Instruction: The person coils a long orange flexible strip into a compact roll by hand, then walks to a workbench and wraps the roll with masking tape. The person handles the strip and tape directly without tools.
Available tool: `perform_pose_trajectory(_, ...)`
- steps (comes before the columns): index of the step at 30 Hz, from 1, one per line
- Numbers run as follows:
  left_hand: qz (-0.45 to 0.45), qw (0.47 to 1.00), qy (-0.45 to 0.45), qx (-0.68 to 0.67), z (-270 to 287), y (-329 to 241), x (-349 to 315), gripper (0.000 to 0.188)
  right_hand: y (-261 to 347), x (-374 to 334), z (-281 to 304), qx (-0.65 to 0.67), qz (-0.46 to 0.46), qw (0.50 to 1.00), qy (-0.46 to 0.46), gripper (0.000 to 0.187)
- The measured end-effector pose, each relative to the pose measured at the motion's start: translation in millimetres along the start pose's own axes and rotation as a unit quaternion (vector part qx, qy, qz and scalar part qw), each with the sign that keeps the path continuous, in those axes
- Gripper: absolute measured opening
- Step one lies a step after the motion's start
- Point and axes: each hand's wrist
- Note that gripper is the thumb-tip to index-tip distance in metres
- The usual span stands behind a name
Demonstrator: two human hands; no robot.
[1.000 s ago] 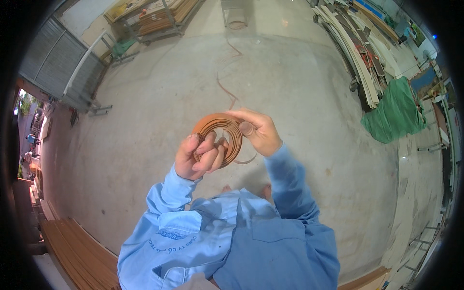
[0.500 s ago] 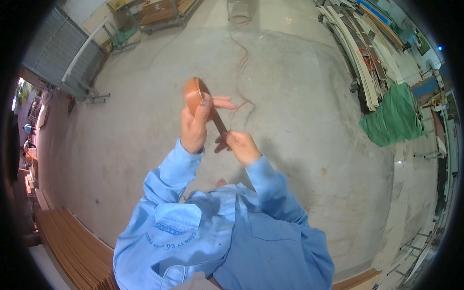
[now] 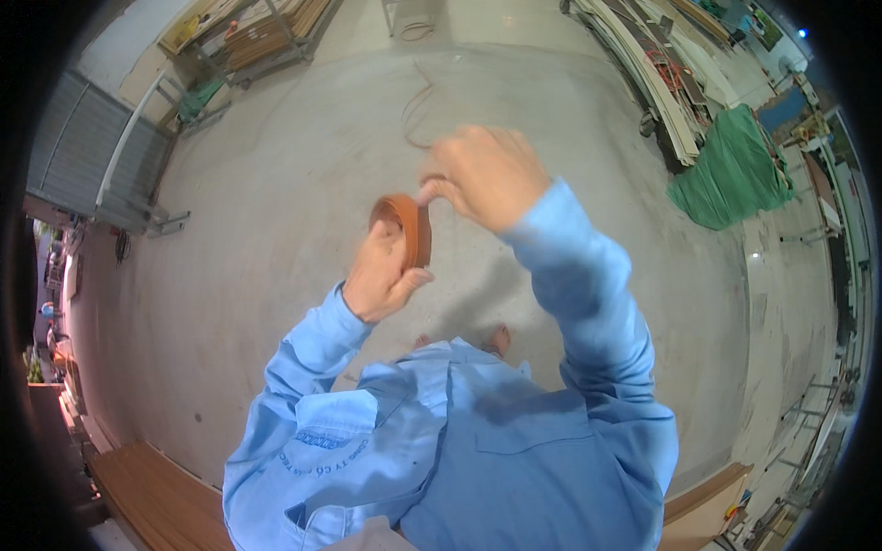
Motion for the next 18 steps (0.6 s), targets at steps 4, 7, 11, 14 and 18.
perform_pose_trajectory(4,0.065,0.994,0.016,-0.091,9,-14,7,0.041,-29,32,-10,0.101,0.035,0.99,0.096,0.022)
perform_pose_trajectory(7,0.203,0.874,0.058,-0.438,27,-27,7,0.045,-50,39,-50,0.321,0.036,0.917,0.234,0.031)
perform_pose_trajectory(11,0.101,0.795,-0.122,-0.585,53,-42,21,0.051,-36,20,-129,0.586,-0.041,0.787,0.189,0.038)
perform_pose_trajectory(14,0.11,0.811,-0.324,-0.475,72,-32,38,0.057,3,-19,-165,0.679,-0.146,0.713,0.096,0.04)
perform_pose_trajectory(18,0.199,0.777,-0.449,-0.393,90,-10,49,0.06,37,-50,-174,0.544,-0.245,0.802,0.024,0.033)
Point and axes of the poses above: each hand's wrist, its own x-axis towards the middle knuckle, its own z-axis out of the back of the hand, y = z × x, and after that the axes turned 13 degrees about -z, right-handed
